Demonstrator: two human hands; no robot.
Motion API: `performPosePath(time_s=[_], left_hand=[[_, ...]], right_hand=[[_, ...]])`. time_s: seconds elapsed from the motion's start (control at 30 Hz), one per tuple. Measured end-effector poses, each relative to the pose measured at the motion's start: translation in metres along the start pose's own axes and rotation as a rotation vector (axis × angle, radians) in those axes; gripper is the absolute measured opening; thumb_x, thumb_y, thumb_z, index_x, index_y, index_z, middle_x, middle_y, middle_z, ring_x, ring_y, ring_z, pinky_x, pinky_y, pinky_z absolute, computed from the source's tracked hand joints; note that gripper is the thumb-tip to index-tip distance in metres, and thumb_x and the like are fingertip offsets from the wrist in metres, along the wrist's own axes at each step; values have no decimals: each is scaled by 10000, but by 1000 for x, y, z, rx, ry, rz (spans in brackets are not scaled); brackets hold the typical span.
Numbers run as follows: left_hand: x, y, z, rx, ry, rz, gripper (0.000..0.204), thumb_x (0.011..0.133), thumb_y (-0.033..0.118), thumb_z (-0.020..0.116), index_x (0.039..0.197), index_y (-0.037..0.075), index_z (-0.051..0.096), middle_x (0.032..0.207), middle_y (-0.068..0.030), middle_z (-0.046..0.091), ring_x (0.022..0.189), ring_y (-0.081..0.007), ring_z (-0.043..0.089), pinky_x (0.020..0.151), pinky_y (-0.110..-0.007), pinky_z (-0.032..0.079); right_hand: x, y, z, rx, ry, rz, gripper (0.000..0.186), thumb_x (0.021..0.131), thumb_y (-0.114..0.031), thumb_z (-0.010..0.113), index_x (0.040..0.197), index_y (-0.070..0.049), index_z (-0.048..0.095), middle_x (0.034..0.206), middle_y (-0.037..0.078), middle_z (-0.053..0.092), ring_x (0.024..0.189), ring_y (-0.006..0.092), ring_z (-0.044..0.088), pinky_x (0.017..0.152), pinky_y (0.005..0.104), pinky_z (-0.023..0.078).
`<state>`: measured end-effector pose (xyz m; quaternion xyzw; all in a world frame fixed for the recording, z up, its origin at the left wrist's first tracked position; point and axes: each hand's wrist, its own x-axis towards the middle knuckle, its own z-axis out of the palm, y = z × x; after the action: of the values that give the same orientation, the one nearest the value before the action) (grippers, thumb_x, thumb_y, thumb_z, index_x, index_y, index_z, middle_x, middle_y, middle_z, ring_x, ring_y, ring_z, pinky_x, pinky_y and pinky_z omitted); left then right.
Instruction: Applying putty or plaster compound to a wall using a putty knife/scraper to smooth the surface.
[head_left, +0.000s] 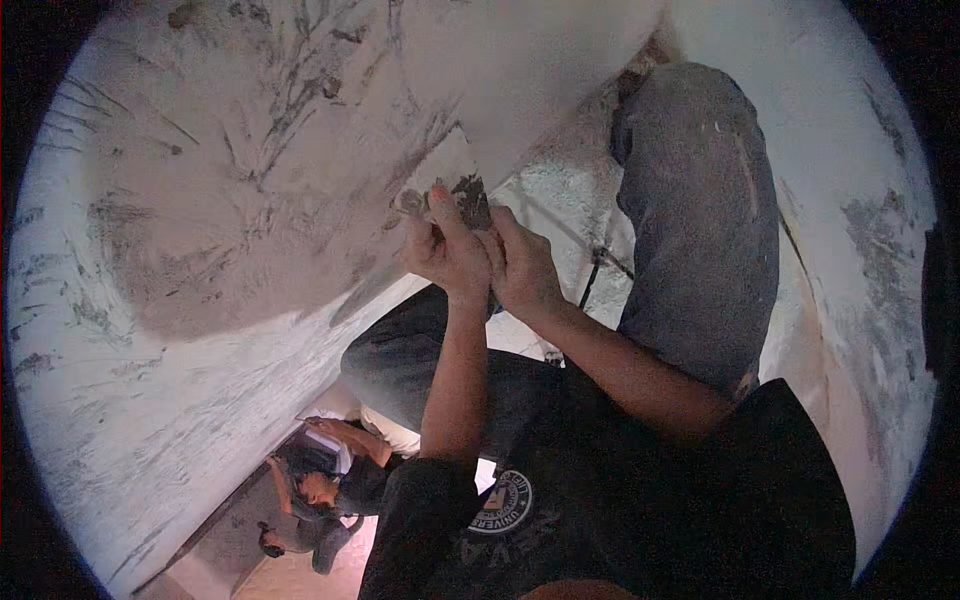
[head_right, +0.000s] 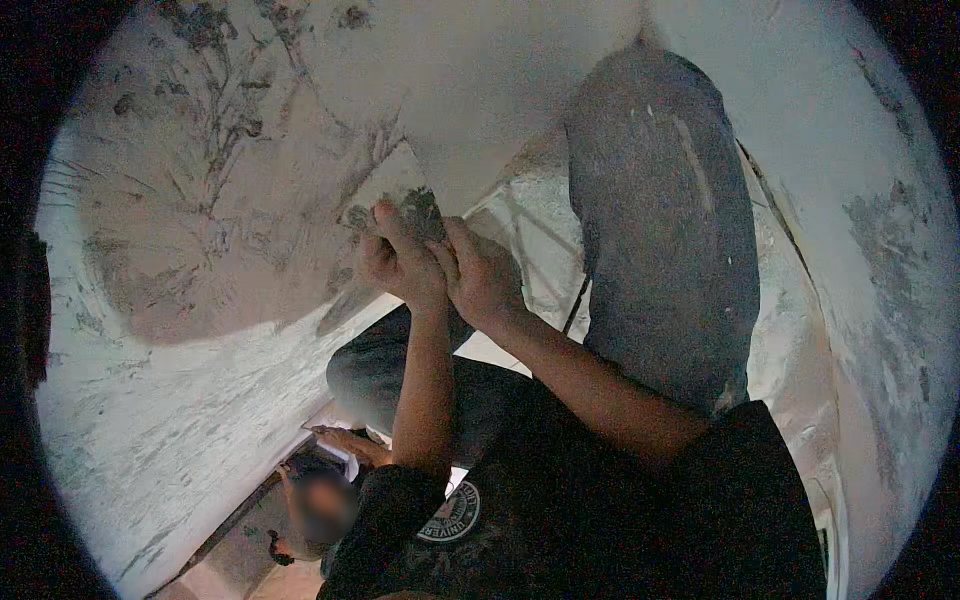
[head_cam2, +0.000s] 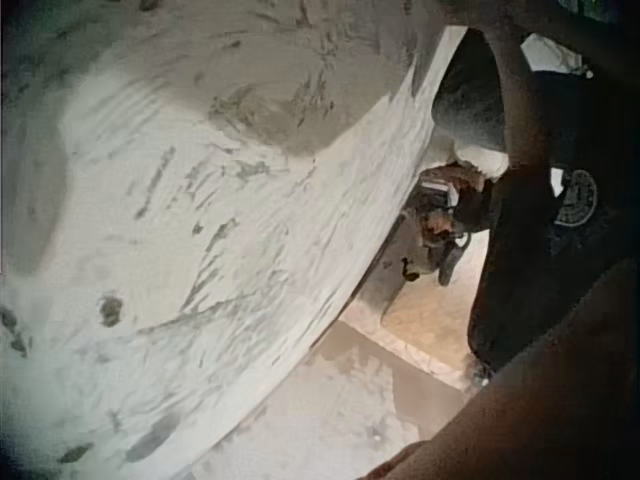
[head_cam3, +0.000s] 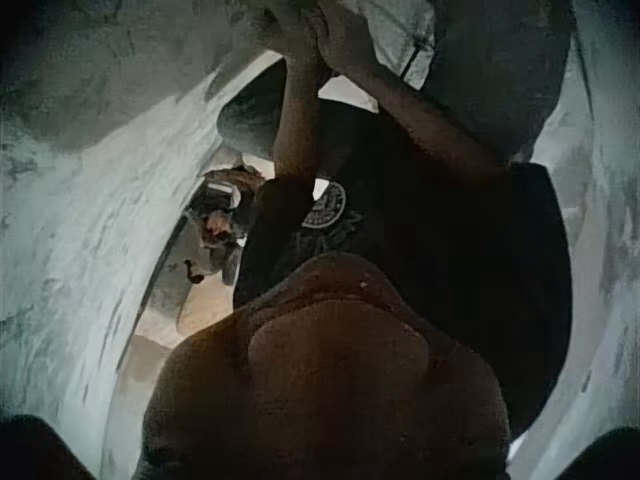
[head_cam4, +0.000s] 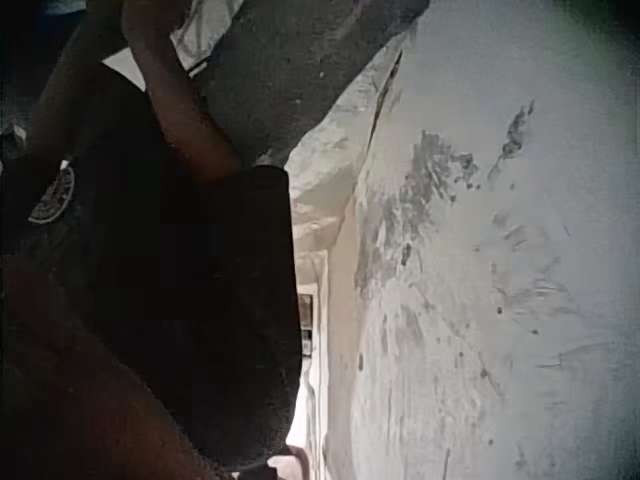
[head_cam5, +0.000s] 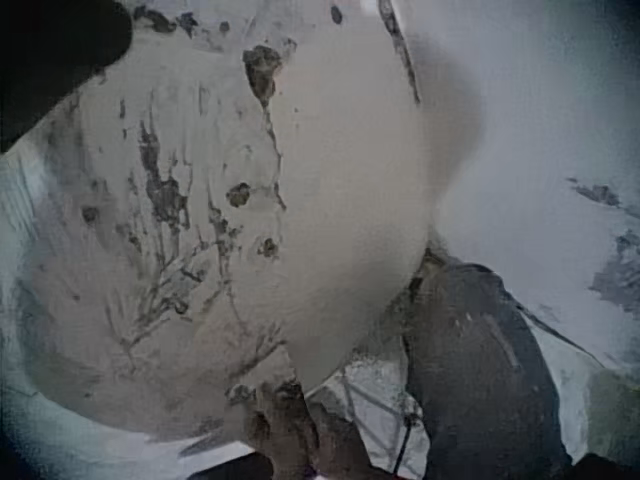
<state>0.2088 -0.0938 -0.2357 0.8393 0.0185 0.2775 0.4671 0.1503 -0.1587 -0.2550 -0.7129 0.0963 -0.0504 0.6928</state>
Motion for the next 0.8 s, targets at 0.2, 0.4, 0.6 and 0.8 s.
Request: performPosePath(time_s=[0.2, 0.4, 0.6, 0.8], left_hand=[[2, -8, 9, -155, -48, -5, 285, 936, 151, 630, 690, 40, 539, 618, 38, 553, 560, -23, 423, 467, -232, 320], [11, 6, 16, -73, -28, 54, 452, 965, 238, 594, 557, 106, 450, 498, 23, 503, 456, -36, 404, 420, -248, 330], [6, 2, 3, -91, -25, 84, 398, 949, 150, 594, 585, 5, 523, 534, 4, 529, 521, -48, 436, 472, -251, 370], [-12, -9, -9, -48, -4, 45, 430, 988, 242, 549, 606, 53, 494, 575, 14, 545, 514, -63, 439, 454, -247, 361]], right_hand=[[12, 1, -2, -31, 5, -26, 293, 958, -227, 521, 1129, 6, 474, 747, 208, 597, 704, 408, 623, 593, 481, 472], [14, 0, -3, -8, 39, -44, 275, 965, -230, 512, 1102, 3, 466, 741, 218, 588, 701, 406, 623, 593, 472, 475], [11, -1, 0, 42, 81, -119, 274, 959, -231, 531, 1096, 1, 477, 741, 198, 572, 698, 379, 623, 605, 455, 475], [0, -6, -9, -14, 1, -201, 251, 964, -202, 511, 1100, 6, 475, 806, 225, 596, 779, 399, 632, 671, 489, 475]])
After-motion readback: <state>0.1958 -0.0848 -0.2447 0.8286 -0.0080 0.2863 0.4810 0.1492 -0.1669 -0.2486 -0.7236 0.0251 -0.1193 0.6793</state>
